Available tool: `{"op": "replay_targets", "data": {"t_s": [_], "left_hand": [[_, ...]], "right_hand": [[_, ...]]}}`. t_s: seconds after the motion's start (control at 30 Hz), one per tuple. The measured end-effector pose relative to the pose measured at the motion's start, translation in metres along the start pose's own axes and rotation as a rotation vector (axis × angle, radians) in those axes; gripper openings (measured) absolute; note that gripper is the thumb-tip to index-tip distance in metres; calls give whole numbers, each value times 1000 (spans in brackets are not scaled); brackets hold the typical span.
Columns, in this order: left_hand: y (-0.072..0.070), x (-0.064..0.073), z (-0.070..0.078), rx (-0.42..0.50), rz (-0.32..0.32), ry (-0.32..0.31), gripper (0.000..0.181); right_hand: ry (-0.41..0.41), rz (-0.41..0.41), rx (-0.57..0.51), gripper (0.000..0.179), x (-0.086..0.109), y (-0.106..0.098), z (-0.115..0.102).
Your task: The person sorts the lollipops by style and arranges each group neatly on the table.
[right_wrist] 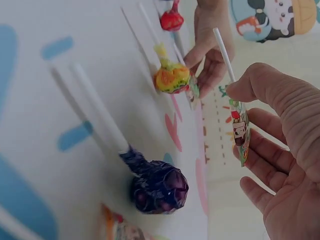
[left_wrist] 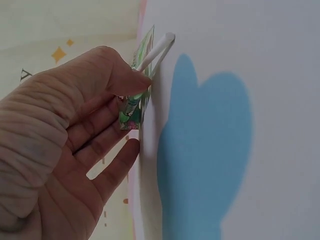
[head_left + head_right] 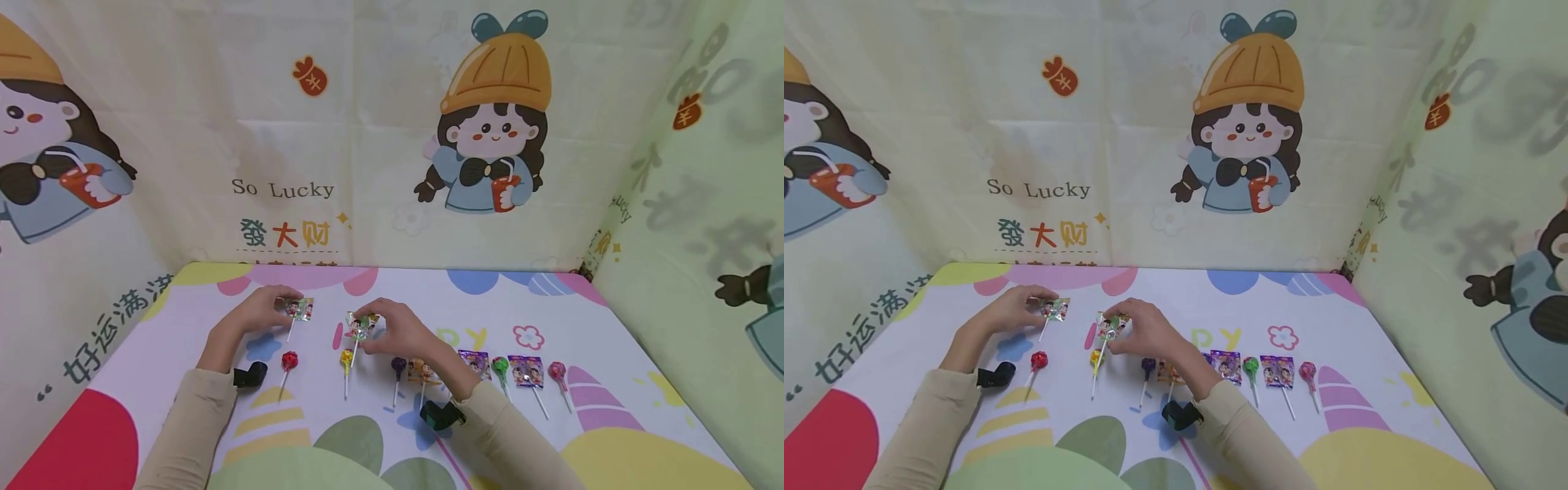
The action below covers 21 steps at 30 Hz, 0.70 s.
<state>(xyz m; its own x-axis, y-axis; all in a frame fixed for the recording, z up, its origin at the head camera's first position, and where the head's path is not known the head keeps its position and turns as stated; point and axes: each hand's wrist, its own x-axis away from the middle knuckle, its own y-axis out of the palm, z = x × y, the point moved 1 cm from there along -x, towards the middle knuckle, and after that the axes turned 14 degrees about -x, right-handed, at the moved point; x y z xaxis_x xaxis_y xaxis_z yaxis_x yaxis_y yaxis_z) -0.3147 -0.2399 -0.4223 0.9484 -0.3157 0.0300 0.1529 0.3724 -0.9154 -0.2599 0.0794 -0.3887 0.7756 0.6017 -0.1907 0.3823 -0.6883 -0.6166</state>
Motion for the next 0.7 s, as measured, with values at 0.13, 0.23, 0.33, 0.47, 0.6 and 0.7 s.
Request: {"op": "replay_targets", "data": {"t_s": [0.13, 0.23, 0.33, 0.47, 0.6, 0.7], "left_hand": [[-1, 0, 0, 0, -1, 4, 54], [-1, -1, 1, 0, 3, 6, 54], [-1, -1, 3, 7, 11, 15, 53], [0, -2, 5, 15, 7, 21, 53], [0, 0, 5, 17, -1, -5, 54], [0, 1, 3, 13, 3, -15, 53]], "right_hand": [[8, -3, -12, 49, -15, 2, 2], [7, 7, -27, 50, -25, 2, 4], [-4, 20, -35, 50, -34, 1, 4], [20, 21, -41, 48, -45, 4, 5], [69, -2, -44, 47, -55, 9, 6], [87, -15, -44, 47, -62, 11, 6]]}}
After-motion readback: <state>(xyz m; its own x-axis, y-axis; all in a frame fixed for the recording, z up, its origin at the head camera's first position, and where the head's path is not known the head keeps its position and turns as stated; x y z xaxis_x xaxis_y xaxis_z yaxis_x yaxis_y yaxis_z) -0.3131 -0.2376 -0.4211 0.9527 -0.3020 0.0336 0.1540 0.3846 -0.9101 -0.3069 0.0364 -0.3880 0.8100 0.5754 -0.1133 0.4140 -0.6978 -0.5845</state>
